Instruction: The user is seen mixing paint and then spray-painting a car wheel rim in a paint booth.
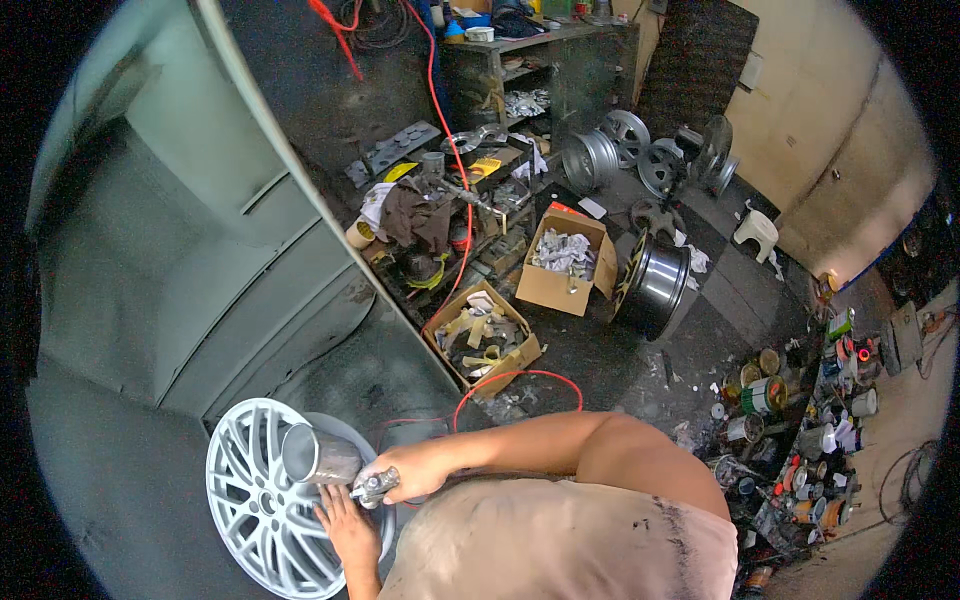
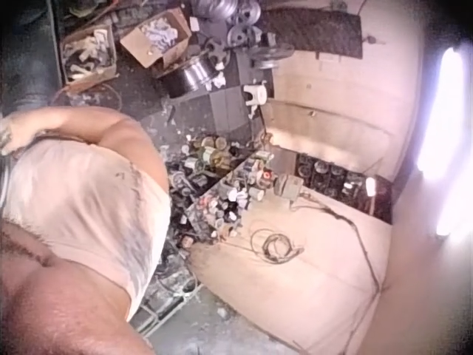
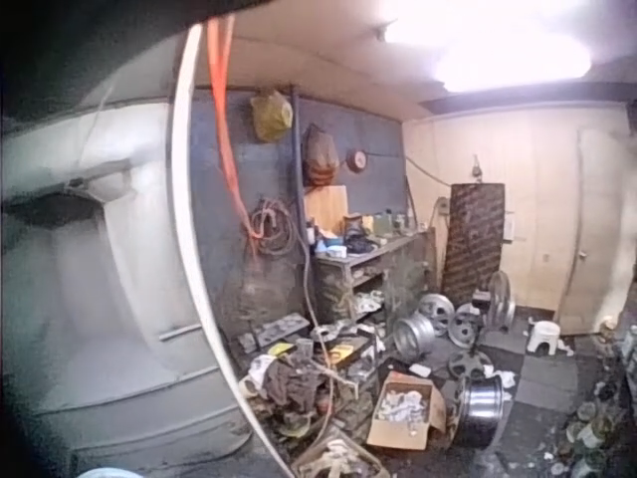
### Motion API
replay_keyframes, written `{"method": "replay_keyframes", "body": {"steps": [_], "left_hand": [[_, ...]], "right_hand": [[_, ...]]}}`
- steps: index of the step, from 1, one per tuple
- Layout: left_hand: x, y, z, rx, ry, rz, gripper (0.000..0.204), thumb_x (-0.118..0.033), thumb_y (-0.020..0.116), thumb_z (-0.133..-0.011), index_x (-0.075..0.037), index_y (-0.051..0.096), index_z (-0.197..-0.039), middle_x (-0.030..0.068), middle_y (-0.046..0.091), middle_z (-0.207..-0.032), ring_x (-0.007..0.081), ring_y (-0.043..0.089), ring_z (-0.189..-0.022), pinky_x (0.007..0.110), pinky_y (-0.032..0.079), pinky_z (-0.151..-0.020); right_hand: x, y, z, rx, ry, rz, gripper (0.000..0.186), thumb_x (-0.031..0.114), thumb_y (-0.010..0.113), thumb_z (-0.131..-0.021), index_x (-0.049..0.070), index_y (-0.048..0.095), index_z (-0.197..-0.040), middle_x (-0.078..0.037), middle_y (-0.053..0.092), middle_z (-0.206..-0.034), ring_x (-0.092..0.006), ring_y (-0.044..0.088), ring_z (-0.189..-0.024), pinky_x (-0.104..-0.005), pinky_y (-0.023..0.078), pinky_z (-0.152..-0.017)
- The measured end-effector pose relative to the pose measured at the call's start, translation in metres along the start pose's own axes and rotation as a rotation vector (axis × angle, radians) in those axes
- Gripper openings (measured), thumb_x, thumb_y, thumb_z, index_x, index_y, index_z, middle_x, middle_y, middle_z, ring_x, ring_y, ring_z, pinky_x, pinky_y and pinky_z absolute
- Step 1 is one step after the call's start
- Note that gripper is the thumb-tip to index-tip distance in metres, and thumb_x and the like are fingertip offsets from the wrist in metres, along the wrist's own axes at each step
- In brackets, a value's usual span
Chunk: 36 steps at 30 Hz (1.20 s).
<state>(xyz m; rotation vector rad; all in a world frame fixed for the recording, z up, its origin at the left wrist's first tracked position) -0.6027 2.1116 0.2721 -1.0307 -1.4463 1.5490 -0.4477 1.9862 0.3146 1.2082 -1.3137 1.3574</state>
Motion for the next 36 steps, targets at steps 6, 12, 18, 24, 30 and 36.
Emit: {"method": "replay_keyframes", "body": {"steps": [6,12,18,24,30,36], "left_hand": [[0.036,-0.020,0.044,0.082,0.026,0.056,0.077,-0.025,0.061,-0.088,0.008,0.033,-0.152,0.0235,0.032,-0.161,0.0404,0.021,-0.153,0.059,0.009,-0.123],[0.124,-0.029,0.118,0.062,-0.232,-0.016,0.090,-0.037,0.070,-0.083,0.005,0.033,-0.154,0.0214,0.034,-0.160,0.0365,0.024,-0.152,0.056,0.011,-0.125],[0.279,0.025,0.131,-0.084,-0.480,0.054,0.077,-0.033,0.054,-0.099,0.000,0.021,-0.159,0.0228,0.019,-0.167,0.0388,0.015,-0.155,0.059,0.009,-0.123],[0.410,0.034,0.048,-0.028,-0.710,-0.018,0.083,-0.057,0.036,-0.105,0.003,0.018,-0.159,0.0183,0.013,-0.169,0.0323,0.010,-0.157,0.055,0.011,-0.124],[0.396,0.020,-0.106,0.015,-0.723,-0.044,0.091,-0.067,0.035,-0.100,0.003,0.025,-0.158,0.0237,0.021,-0.165,0.0426,0.018,-0.153,0.059,0.016,-0.122],[0.297,0.003,-0.162,-0.091,-0.482,-0.090,0.085,-0.062,0.046,-0.097,0.008,0.047,-0.144,0.0307,0.045,-0.151,0.0441,0.035,-0.146,0.051,0.021,-0.123]], "right_hand": [[-0.002,0.033,-0.043,0.149,0.148,-0.022,0.052,0.013,0.068,-0.093,0.002,0.053,-0.141,-0.016,0.068,-0.127,-0.0228,0.064,-0.112,-0.0361,0.048,-0.098],[0.012,0.091,-0.101,0.278,0.038,-0.109,0.053,0.013,0.069,-0.092,0.001,0.052,-0.141,-0.016,0.066,-0.130,-0.0238,0.061,-0.117,-0.0375,0.046,-0.101],[0.010,0.135,-0.151,0.185,-0.058,-0.189,0.056,0.015,0.068,-0.093,0.003,0.050,-0.145,-0.017,0.063,-0.134,-0.0264,0.060,-0.121,-0.0368,0.045,-0.102],[0.042,0.130,-0.166,-0.020,0.161,-0.137,0.054,0.013,0.067,-0.091,0.006,0.053,-0.143,-0.021,0.068,-0.106,-0.0311,0.066,-0.101,-0.0387,0.049,-0.091],[0.060,0.107,-0.120,-0.482,-0.219,0.194,0.054,0.015,0.065,-0.095,0.009,0.050,-0.146,-0.021,0.068,-0.118,-0.0344,0.067,-0.109,-0.0395,0.050,-0.095],[0.051,0.089,-0.052,-0.731,0.030,0.302,0.050,0.016,0.072,-0.093,0.003,0.056,-0.139,-0.013,0.068,-0.119,-0.0222,0.064,-0.110,-0.0367,0.050,-0.096]]}}
Point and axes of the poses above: each hand's wrist, its own z-axis away from the middle knuckle, its own y-axis out of the palm, x = y × z, the point moved 6 cm from there along -z, towards the middle knuckle
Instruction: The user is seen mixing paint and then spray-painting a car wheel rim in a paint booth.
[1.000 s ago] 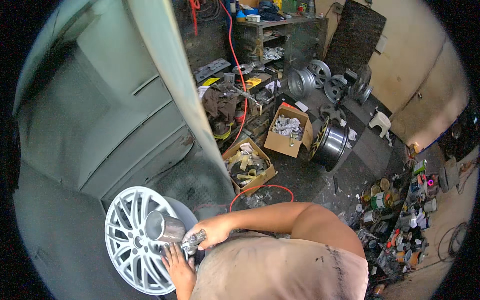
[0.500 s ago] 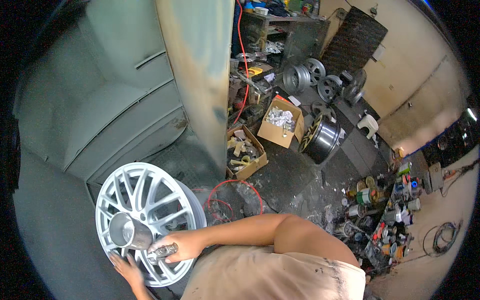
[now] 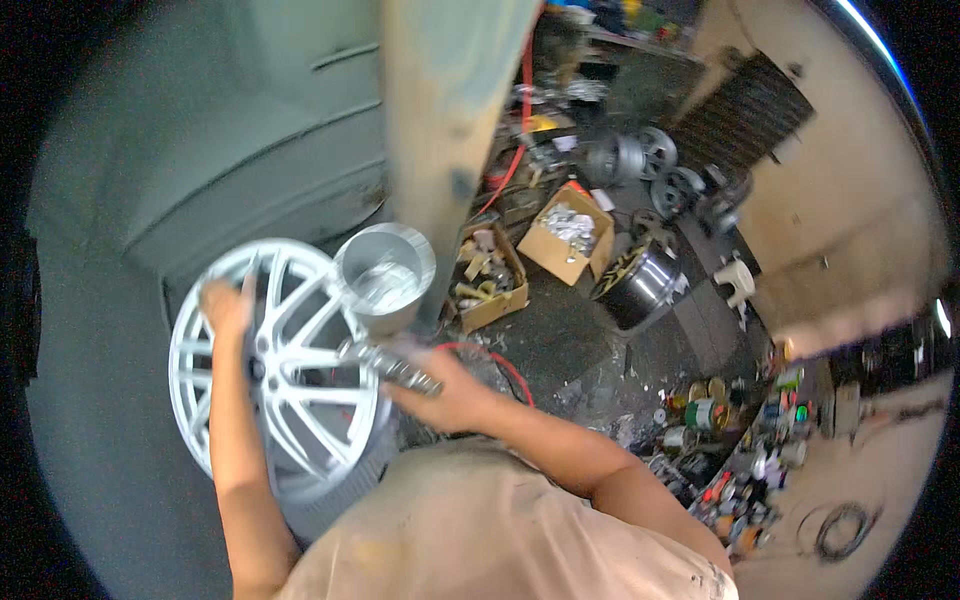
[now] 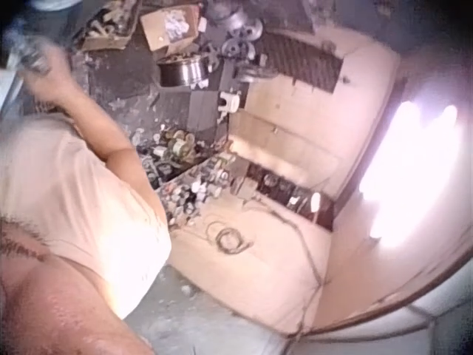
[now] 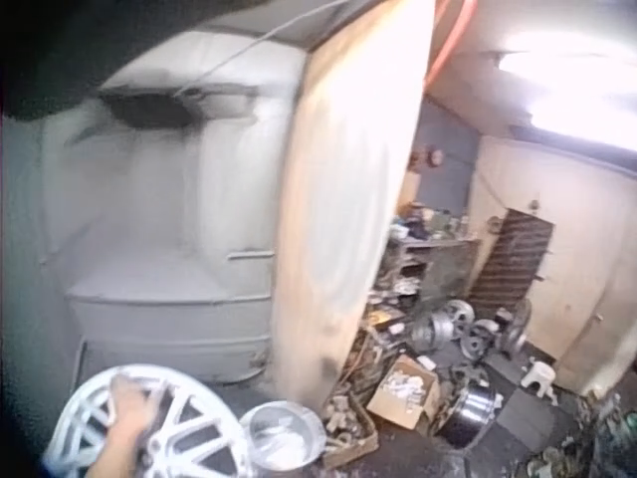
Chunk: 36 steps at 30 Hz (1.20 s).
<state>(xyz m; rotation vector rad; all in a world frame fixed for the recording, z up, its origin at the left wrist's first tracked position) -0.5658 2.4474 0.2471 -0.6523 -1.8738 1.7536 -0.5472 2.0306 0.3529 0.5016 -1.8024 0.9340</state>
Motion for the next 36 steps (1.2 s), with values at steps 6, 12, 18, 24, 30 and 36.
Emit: {"method": "replay_keyframes", "body": {"steps": [6,12,18,24,30,36], "left_hand": [[-0.150,-0.038,0.157,0.047,0.464,0.358,0.080,-0.058,0.060,-0.093,-0.003,0.045,-0.148,0.0305,0.034,-0.157,0.0458,0.024,-0.150,0.064,0.016,-0.119],[-0.271,-0.023,0.409,1.235,0.871,0.965,0.052,-0.040,0.048,-0.105,0.002,0.060,-0.134,0.0234,0.044,-0.152,0.0390,0.035,-0.146,0.047,0.022,-0.123],[-0.282,0.004,0.495,1.212,0.328,1.669,0.053,-0.039,0.045,-0.107,-0.001,0.053,-0.144,0.0165,0.053,-0.148,0.0287,0.045,-0.141,0.038,0.029,-0.119],[-0.254,0.017,0.518,0.925,0.049,0.970,0.050,-0.043,0.050,-0.105,-0.006,0.061,-0.136,0.0194,0.064,-0.133,0.0311,0.062,-0.120,0.042,0.048,-0.103],[-0.164,-0.038,0.485,0.170,-0.322,0.568,0.051,-0.036,0.068,-0.095,0.006,0.064,-0.123,0.0287,0.065,-0.124,0.0417,0.062,-0.119,0.045,0.048,-0.104],[-0.148,-0.087,0.437,-0.202,-0.138,0.427,0.044,-0.026,0.068,-0.095,-0.001,0.062,-0.131,0.0198,0.060,-0.134,0.0383,0.055,-0.126,0.045,0.043,-0.108]], "right_hand": [[-0.051,-0.057,0.047,0.035,0.367,-0.445,0.058,0.008,0.066,-0.095,0.004,0.044,-0.148,-0.005,0.066,-0.116,-0.0105,0.061,-0.093,-0.0274,0.053,-0.080],[-0.097,-0.128,0.098,0.083,0.346,-0.365,0.057,0.010,0.066,-0.096,-0.001,0.042,-0.147,-0.009,0.065,-0.114,-0.0141,0.063,-0.097,-0.0286,0.056,-0.074],[-0.127,-0.193,0.105,0.172,0.327,-0.217,0.054,0.019,0.067,-0.097,0.001,0.048,-0.145,-0.009,0.066,-0.109,-0.0109,0.063,-0.085,-0.0238,0.051,-0.057],[-0.145,-0.227,0.101,0.186,0.266,-0.187,0.045,0.016,0.066,-0.096,0.002,0.056,-0.138,-0.007,0.067,-0.106,-0.0108,0.061,-0.085,-0.0266,0.051,-0.077],[-0.140,-0.222,0.154,0.435,0.337,-0.261,0.048,0.014,0.072,-0.092,0.002,0.058,-0.137,-0.007,0.068,-0.114,-0.0115,0.063,-0.096,-0.0285,0.051,-0.087],[-0.124,-0.207,0.187,0.682,0.375,-0.429,0.047,0.018,0.071,-0.095,0.003,0.058,-0.137,-0.008,0.071,-0.106,-0.0126,0.066,-0.095,-0.0290,0.052,-0.088]]}}
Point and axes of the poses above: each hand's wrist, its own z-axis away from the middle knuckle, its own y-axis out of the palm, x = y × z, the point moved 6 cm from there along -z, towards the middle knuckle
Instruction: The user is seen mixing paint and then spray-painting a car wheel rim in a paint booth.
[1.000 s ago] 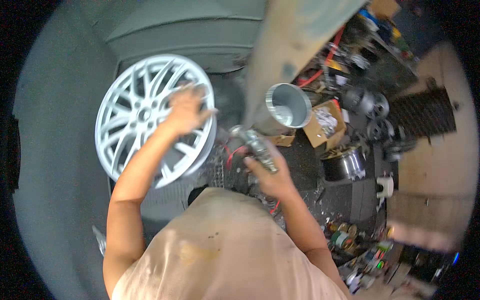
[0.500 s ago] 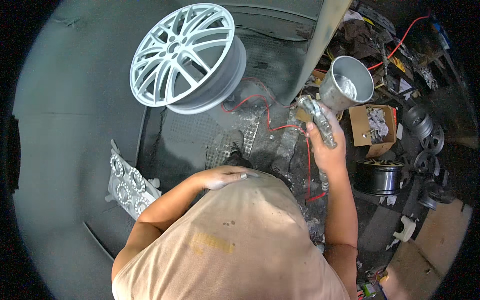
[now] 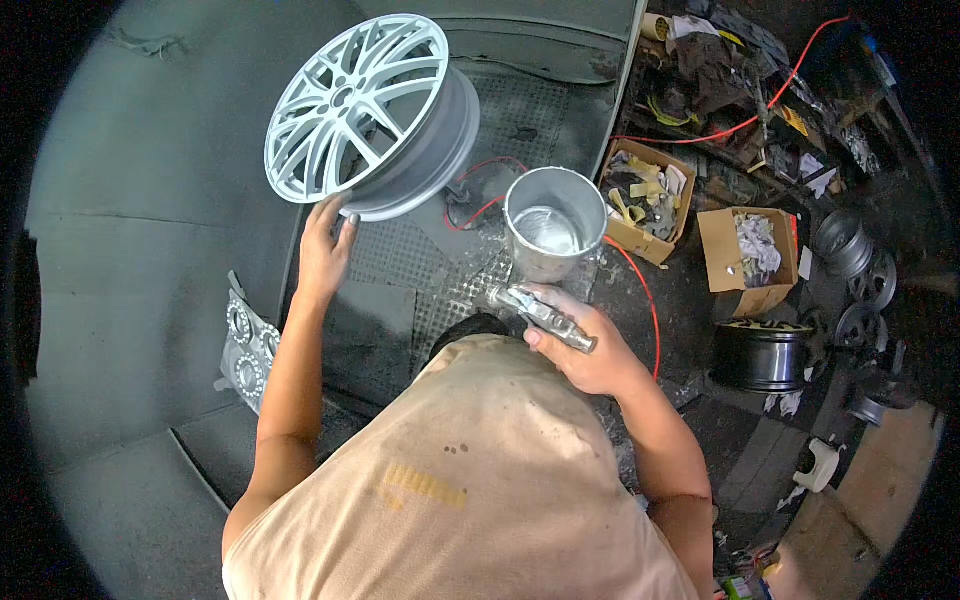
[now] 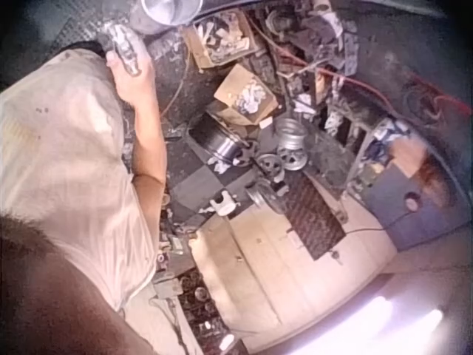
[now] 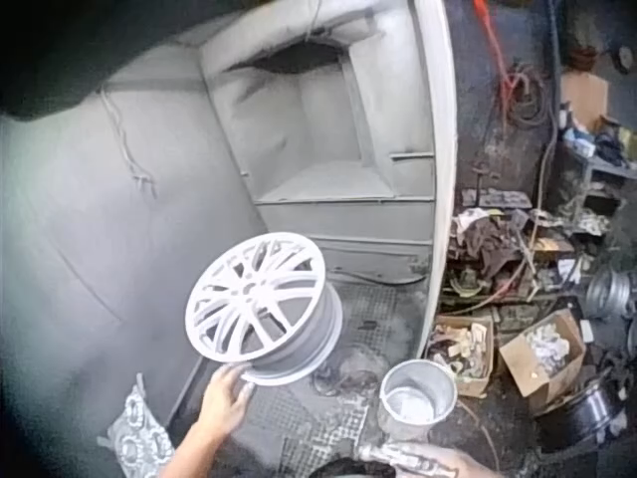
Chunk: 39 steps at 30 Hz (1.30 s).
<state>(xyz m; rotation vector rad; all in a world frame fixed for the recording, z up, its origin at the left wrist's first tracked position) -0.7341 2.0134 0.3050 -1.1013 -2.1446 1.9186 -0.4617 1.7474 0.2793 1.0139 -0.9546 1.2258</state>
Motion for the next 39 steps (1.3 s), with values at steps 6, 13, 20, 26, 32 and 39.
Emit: {"method": "replay_keyframes", "body": {"steps": [6,13,20,26,32,39], "left_hand": [[0.019,0.027,-0.012,-0.026,0.069,-0.208,0.049,-0.024,0.063,-0.098,-0.004,0.055,-0.142,0.0223,0.055,-0.139,0.0416,0.053,-0.127,0.046,0.041,-0.109],[0.025,0.035,-0.005,-0.072,0.163,-0.242,0.053,-0.023,0.063,-0.096,-0.007,0.051,-0.145,0.0201,0.051,-0.143,0.0398,0.048,-0.132,0.048,0.037,-0.112],[0.042,0.032,-0.010,-0.085,0.136,-0.218,0.045,-0.021,0.062,-0.097,-0.005,0.057,-0.139,0.0197,0.054,-0.139,0.0399,0.050,-0.129,0.048,0.038,-0.111],[0.043,0.029,-0.011,-0.056,0.140,-0.165,0.043,-0.020,0.059,-0.098,-0.004,0.057,-0.138,0.0197,0.054,-0.138,0.0392,0.050,-0.129,0.047,0.038,-0.111],[0.046,0.024,-0.009,-0.040,0.144,-0.140,0.043,-0.014,0.056,-0.097,-0.004,0.056,-0.139,0.0198,0.053,-0.139,0.0396,0.049,-0.130,0.047,0.038,-0.111],[0.062,0.020,-0.012,-0.067,0.212,-0.090,0.042,-0.009,0.056,-0.094,-0.004,0.058,-0.136,0.0202,0.056,-0.135,0.0402,0.051,-0.127,0.048,0.039,-0.111]], "right_hand": [[0.022,-0.025,-0.018,-0.236,-0.223,0.329,0.041,0.015,0.069,-0.093,0.006,0.062,-0.132,-0.015,0.071,-0.120,-0.0201,0.068,-0.112,-0.0331,0.050,-0.096],[0.032,-0.068,-0.018,-0.481,-0.167,0.218,0.042,0.013,0.068,-0.095,0.003,0.060,-0.135,-0.011,0.071,-0.116,-0.0153,0.066,-0.102,-0.0299,0.051,-0.091],[0.025,-0.017,-0.021,-0.223,-0.168,0.169,0.045,0.015,0.072,-0.092,0.002,0.061,-0.134,-0.010,0.070,-0.120,-0.0128,0.063,-0.107,-0.0295,0.048,-0.096],[0.029,0.004,-0.022,-0.198,-0.226,0.127,0.044,0.014,0.072,-0.092,0.003,0.061,-0.133,-0.010,0.072,-0.115,-0.0129,0.064,-0.107,-0.0298,0.049,-0.095],[0.053,-0.040,-0.028,-0.547,-0.331,0.412,0.042,0.013,0.071,-0.091,0.004,0.062,-0.132,-0.011,0.073,-0.109,-0.0135,0.066,-0.095,-0.0295,0.052,-0.086],[0.044,-0.022,-0.036,-0.363,-0.264,0.192,0.043,0.013,0.073,-0.091,0.003,0.063,-0.131,-0.011,0.072,-0.111,-0.0132,0.066,-0.096,-0.0292,0.052,-0.088]]}}
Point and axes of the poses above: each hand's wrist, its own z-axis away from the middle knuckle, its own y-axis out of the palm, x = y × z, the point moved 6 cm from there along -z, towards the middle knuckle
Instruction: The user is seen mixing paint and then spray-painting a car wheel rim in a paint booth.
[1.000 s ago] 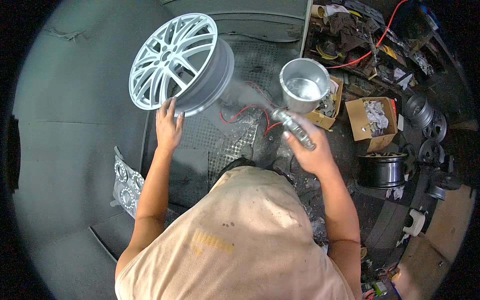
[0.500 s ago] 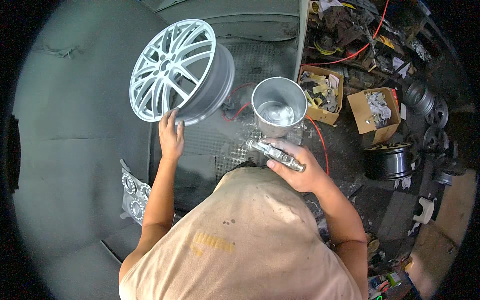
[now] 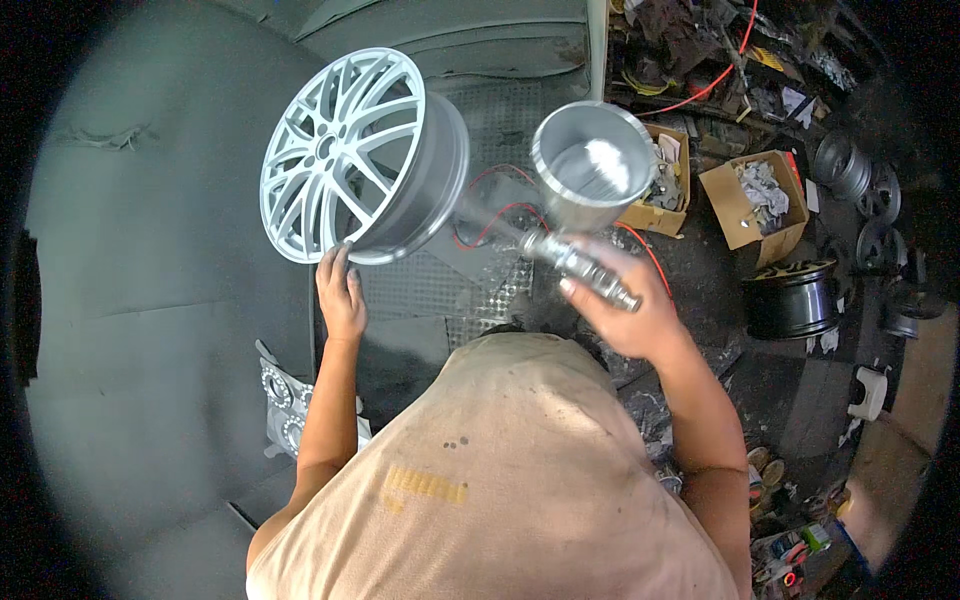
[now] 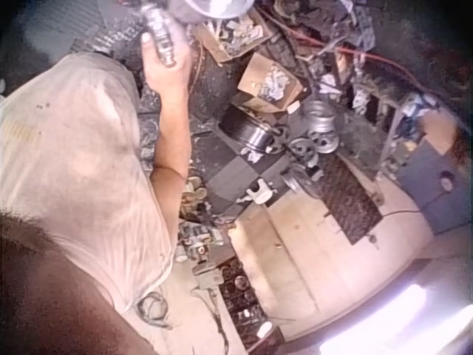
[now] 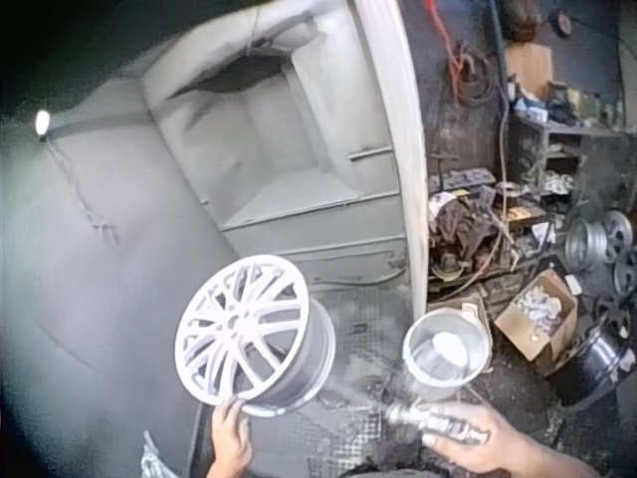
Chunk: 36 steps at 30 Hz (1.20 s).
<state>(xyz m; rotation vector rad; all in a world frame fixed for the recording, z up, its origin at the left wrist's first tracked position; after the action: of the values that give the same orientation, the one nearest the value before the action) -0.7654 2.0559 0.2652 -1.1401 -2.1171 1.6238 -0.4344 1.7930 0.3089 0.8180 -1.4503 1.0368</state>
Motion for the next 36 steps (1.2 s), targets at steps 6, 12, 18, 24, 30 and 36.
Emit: {"method": "replay_keyframes", "body": {"steps": [6,12,18,24,30,36], "left_hand": [[0.028,-0.012,0.000,0.022,0.022,0.066,0.039,-0.011,0.050,-0.097,-0.004,0.062,-0.133,0.0197,0.057,-0.135,0.0388,0.052,-0.127,0.046,0.039,-0.111],[0.081,-0.016,0.003,-0.012,-0.026,0.153,0.033,-0.018,0.050,-0.100,-0.002,0.067,-0.124,0.0189,0.061,-0.129,0.0368,0.056,-0.124,0.043,0.042,-0.108],[0.101,-0.018,-0.009,-0.082,-0.089,0.140,0.029,-0.020,0.051,-0.102,0.002,0.064,-0.116,0.0185,0.062,-0.122,0.0361,0.058,-0.118,0.042,0.042,-0.106],[0.028,0.006,-0.017,-0.063,-0.009,-0.023,0.039,-0.019,0.056,-0.095,0.000,0.059,-0.128,0.0223,0.054,-0.134,0.0409,0.047,-0.128,0.051,0.035,-0.110],[-0.010,0.033,-0.017,-0.049,0.022,-0.033,0.049,-0.022,0.057,-0.095,-0.004,0.054,-0.141,0.0209,0.052,-0.137,0.0409,0.043,-0.132,0.052,0.028,-0.114],[0.010,0.036,-0.005,-0.065,0.014,-0.066,0.047,-0.017,0.056,-0.095,-0.004,0.054,-0.140,0.0200,0.049,-0.140,0.0400,0.041,-0.134,0.051,0.028,-0.115]], "right_hand": [[0.021,0.023,0.009,0.214,-0.155,-0.048,0.042,0.012,0.074,-0.090,0.004,0.064,-0.130,-0.012,0.073,-0.114,-0.0162,0.070,-0.103,-0.0307,0.053,-0.090],[0.011,-0.024,-0.027,-0.095,-0.067,0.129,0.041,0.013,0.071,-0.092,0.003,0.063,-0.131,-0.013,0.071,-0.120,-0.0166,0.067,-0.108,-0.0309,0.050,-0.095],[-0.012,-0.037,-0.043,-0.247,-0.028,0.040,0.041,0.011,0.069,-0.093,0.004,0.062,-0.132,-0.013,0.070,-0.122,-0.0168,0.065,-0.111,-0.0304,0.048,-0.098],[-0.026,0.016,-0.016,0.153,0.067,-0.144,0.041,0.012,0.072,-0.091,0.003,0.064,-0.130,-0.012,0.074,-0.113,-0.0170,0.069,-0.104,-0.0318,0.052,-0.093],[-0.035,0.005,-0.028,-0.047,-0.053,0.071,0.040,0.011,0.071,-0.091,0.006,0.064,-0.130,-0.014,0.074,-0.107,-0.0176,0.072,-0.092,-0.0312,0.055,-0.082],[-0.046,-0.010,-0.041,-0.192,-0.048,0.105,0.040,0.010,0.069,-0.092,0.002,0.063,-0.130,-0.014,0.073,-0.110,-0.0175,0.068,-0.098,-0.0326,0.052,-0.089]]}}
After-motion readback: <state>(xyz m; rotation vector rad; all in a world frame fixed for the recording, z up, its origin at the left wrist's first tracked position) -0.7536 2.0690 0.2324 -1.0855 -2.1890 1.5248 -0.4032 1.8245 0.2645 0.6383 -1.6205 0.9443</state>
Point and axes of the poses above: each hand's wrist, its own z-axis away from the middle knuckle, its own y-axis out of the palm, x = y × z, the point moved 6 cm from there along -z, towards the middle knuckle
